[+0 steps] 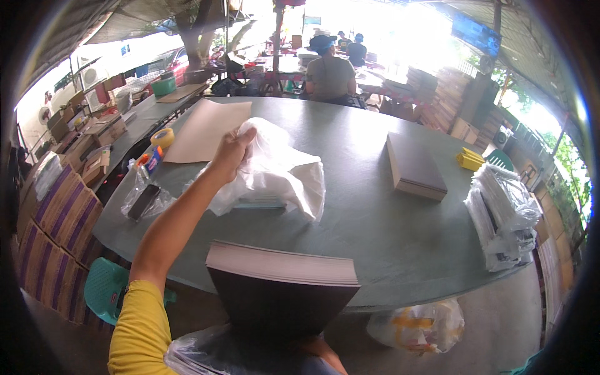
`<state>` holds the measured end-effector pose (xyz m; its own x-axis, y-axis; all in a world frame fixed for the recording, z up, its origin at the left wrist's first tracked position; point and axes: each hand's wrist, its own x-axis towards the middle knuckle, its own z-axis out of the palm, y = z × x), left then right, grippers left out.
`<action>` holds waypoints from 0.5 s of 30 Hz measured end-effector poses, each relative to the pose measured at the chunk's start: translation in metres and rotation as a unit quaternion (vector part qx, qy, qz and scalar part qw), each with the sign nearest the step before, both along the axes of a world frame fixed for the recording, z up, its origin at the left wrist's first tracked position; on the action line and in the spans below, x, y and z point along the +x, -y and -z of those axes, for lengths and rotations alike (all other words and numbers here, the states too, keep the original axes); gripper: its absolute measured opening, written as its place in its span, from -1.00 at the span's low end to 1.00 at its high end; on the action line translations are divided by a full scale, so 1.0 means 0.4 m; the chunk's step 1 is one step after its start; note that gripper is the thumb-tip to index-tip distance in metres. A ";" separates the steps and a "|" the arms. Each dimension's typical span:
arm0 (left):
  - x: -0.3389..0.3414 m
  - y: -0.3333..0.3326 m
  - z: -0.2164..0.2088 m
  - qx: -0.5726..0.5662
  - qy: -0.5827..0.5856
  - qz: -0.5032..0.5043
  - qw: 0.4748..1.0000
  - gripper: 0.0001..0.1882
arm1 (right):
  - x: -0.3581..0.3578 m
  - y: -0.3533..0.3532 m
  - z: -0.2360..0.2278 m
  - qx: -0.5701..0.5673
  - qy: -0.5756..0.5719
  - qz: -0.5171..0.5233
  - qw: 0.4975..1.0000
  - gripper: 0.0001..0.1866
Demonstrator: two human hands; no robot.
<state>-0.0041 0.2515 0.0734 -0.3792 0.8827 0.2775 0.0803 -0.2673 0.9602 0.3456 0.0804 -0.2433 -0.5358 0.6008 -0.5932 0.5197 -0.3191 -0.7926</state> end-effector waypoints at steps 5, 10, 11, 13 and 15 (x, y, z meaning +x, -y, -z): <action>0.177 0.317 -0.146 0.032 -0.089 -0.029 0.995 -0.82 | 0.019 0.006 0.018 0.015 0.014 -0.005 1.000 -0.62; 0.228 0.553 0.172 0.046 -0.386 0.340 0.856 -0.57 | 0.017 0.011 -0.006 0.017 0.067 -0.111 0.991 -0.63; 0.241 0.579 0.326 -0.079 -0.423 0.380 0.819 -0.60 | 0.023 0.013 -0.029 0.005 0.073 -0.155 0.985 -0.63; 0.237 0.608 0.461 0.114 -0.434 0.328 0.831 -0.64 | 0.093 -0.033 -0.126 -0.060 -0.207 -0.233 0.948 -0.64; 0.250 0.587 0.487 0.098 -0.403 0.371 0.831 -0.67 | 0.046 -0.045 -0.387 -0.004 -0.161 -0.174 0.971 -0.64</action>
<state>0.0960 0.0168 -0.1215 0.6278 0.6988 0.3428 0.4198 -0.6749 0.6069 0.3639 0.0984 -0.0884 -0.8648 0.3456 -0.3644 0.3223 -0.1745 -0.9304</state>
